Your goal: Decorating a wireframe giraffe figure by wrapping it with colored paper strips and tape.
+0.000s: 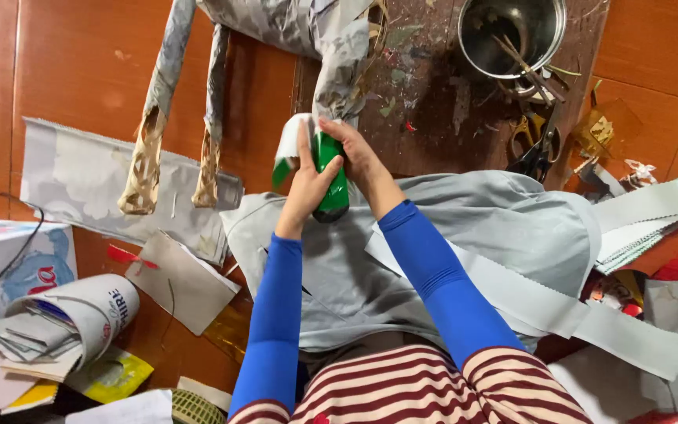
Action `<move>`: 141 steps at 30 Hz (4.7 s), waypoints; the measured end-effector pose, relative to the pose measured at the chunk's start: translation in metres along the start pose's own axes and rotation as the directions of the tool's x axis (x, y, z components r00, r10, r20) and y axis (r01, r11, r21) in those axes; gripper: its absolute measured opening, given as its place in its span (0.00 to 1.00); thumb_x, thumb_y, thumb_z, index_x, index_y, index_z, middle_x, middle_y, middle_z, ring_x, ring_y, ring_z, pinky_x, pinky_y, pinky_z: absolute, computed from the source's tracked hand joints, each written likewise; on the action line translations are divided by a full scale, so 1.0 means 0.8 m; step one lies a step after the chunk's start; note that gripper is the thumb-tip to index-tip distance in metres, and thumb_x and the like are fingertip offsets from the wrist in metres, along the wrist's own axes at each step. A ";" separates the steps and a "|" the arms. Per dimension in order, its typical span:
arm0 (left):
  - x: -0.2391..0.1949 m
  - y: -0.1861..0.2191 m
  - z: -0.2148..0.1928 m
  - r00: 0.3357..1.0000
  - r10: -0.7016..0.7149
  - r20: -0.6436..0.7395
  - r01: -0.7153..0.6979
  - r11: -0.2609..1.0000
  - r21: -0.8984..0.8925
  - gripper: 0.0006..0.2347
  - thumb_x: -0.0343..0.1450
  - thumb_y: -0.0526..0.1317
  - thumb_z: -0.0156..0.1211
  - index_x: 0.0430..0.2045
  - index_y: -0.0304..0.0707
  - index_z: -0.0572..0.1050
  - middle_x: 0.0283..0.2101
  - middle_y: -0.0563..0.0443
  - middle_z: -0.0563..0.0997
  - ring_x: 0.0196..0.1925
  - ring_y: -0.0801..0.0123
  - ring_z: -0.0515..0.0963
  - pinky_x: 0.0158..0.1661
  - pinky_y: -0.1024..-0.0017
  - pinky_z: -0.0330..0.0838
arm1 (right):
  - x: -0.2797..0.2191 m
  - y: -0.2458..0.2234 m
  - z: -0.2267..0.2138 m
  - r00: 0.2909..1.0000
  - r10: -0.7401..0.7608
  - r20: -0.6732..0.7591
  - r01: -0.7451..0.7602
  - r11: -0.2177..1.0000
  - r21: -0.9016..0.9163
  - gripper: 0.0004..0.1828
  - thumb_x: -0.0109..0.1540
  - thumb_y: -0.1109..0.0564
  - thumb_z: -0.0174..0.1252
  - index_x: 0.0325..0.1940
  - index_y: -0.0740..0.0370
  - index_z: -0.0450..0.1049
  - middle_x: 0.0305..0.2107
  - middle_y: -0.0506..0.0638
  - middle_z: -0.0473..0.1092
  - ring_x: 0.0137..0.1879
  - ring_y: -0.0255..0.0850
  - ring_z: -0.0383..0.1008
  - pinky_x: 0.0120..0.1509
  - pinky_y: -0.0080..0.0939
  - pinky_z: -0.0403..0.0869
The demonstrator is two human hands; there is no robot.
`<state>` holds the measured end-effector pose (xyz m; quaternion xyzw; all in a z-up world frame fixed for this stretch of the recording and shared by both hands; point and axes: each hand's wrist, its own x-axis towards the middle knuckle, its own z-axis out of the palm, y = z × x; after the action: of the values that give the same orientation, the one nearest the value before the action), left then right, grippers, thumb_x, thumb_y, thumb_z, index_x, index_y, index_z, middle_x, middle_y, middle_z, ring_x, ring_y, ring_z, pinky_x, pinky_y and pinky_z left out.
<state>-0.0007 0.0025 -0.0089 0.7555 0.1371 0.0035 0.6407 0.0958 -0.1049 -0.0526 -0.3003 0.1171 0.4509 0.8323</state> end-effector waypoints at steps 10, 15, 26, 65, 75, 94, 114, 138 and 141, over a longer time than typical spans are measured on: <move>0.080 0.116 -0.014 0.808 0.357 -0.469 -0.235 0.925 0.298 0.32 0.77 0.31 0.67 0.75 0.43 0.55 0.69 0.43 0.71 0.63 0.61 0.81 0.61 0.66 0.80 | -0.028 0.023 0.017 0.814 -0.569 -0.117 0.342 0.633 -0.694 0.40 0.65 0.50 0.63 0.77 0.52 0.51 0.55 0.57 0.70 0.52 0.46 0.73 0.53 0.49 0.75; 0.074 0.130 0.062 0.881 0.469 -0.060 -0.449 0.870 0.204 0.38 0.70 0.28 0.69 0.74 0.44 0.52 0.74 0.43 0.64 0.62 0.58 0.81 0.60 0.66 0.80 | -0.021 0.027 -0.010 0.561 -0.828 0.005 0.715 0.481 -0.508 0.29 0.68 0.54 0.60 0.70 0.69 0.62 0.59 0.57 0.68 0.64 0.47 0.71 0.68 0.47 0.73; 0.063 0.033 0.023 0.990 -0.126 -0.054 0.125 0.992 -0.022 0.47 0.62 0.40 0.77 0.72 0.41 0.46 0.61 0.34 0.75 0.56 0.59 0.79 0.50 0.65 0.78 | -0.011 0.003 -0.035 0.888 -0.346 -0.303 0.411 0.893 0.185 0.14 0.64 0.58 0.61 0.50 0.70 0.75 0.42 0.54 0.76 0.47 0.46 0.79 0.52 0.48 0.78; 0.108 -0.005 0.019 0.945 0.037 -0.325 -0.139 0.945 -0.296 0.22 0.80 0.39 0.60 0.66 0.27 0.63 0.58 0.32 0.78 0.56 0.54 0.79 0.55 0.65 0.74 | 0.065 -0.015 -0.033 0.994 -0.083 0.074 0.060 0.962 0.267 0.25 0.63 0.36 0.69 0.48 0.58 0.78 0.31 0.47 0.76 0.34 0.37 0.75 0.39 0.38 0.74; 0.130 -0.001 0.033 0.918 -0.092 -0.387 0.083 0.996 -0.040 0.13 0.81 0.38 0.48 0.47 0.23 0.77 0.34 0.38 0.78 0.34 0.68 0.71 0.37 0.67 0.68 | -0.081 -0.220 -0.123 0.629 -0.697 0.345 -0.114 -0.521 -0.846 0.12 0.63 0.53 0.62 0.43 0.64 0.77 0.42 0.58 0.74 0.50 0.55 0.72 0.54 0.54 0.71; 0.126 -0.001 0.038 0.939 0.028 -0.342 -0.099 0.976 -0.194 0.17 0.81 0.37 0.44 0.61 0.24 0.69 0.58 0.42 0.79 0.57 0.65 0.77 0.59 0.70 0.69 | -0.160 -0.282 -0.171 0.703 -0.685 0.188 -0.303 -0.529 -0.793 0.14 0.61 0.67 0.55 0.48 0.64 0.81 0.37 0.65 0.74 0.47 0.60 0.75 0.52 0.55 0.75; 0.124 -0.036 -0.001 0.973 -0.227 -0.035 0.060 0.398 -0.915 0.17 0.79 0.53 0.47 0.48 0.40 0.76 0.45 0.58 0.81 0.40 0.77 0.77 0.37 0.77 0.70 | -0.190 -0.085 0.060 0.772 -0.512 0.376 0.170 -0.404 -0.899 0.19 0.64 0.64 0.56 0.59 0.57 0.77 0.32 0.60 0.71 0.35 0.59 0.74 0.38 0.54 0.74; 0.112 -0.004 -0.003 0.986 -0.169 -0.005 0.036 0.238 -0.971 0.35 0.78 0.65 0.31 0.64 0.31 0.68 0.57 0.47 0.79 0.57 0.63 0.78 0.56 0.71 0.71 | -0.188 -0.104 0.132 0.844 -0.410 0.347 -0.016 -0.666 -0.746 0.25 0.61 0.64 0.52 0.63 0.57 0.73 0.33 0.53 0.69 0.36 0.50 0.77 0.35 0.50 0.75; 0.111 -0.001 0.000 0.989 -0.144 -0.029 0.008 0.248 -0.969 0.35 0.79 0.64 0.30 0.65 0.28 0.66 0.62 0.42 0.76 0.63 0.56 0.76 0.66 0.62 0.67 | -0.178 -0.114 0.137 0.843 -0.444 0.304 -0.076 -0.657 -0.750 0.23 0.62 0.63 0.52 0.62 0.54 0.74 0.33 0.53 0.70 0.35 0.51 0.77 0.34 0.51 0.74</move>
<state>0.0849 0.0212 -0.0245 0.1971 0.1778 0.0978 0.9592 0.0818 -0.1730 0.1364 -0.9420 -0.2993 0.0348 0.1478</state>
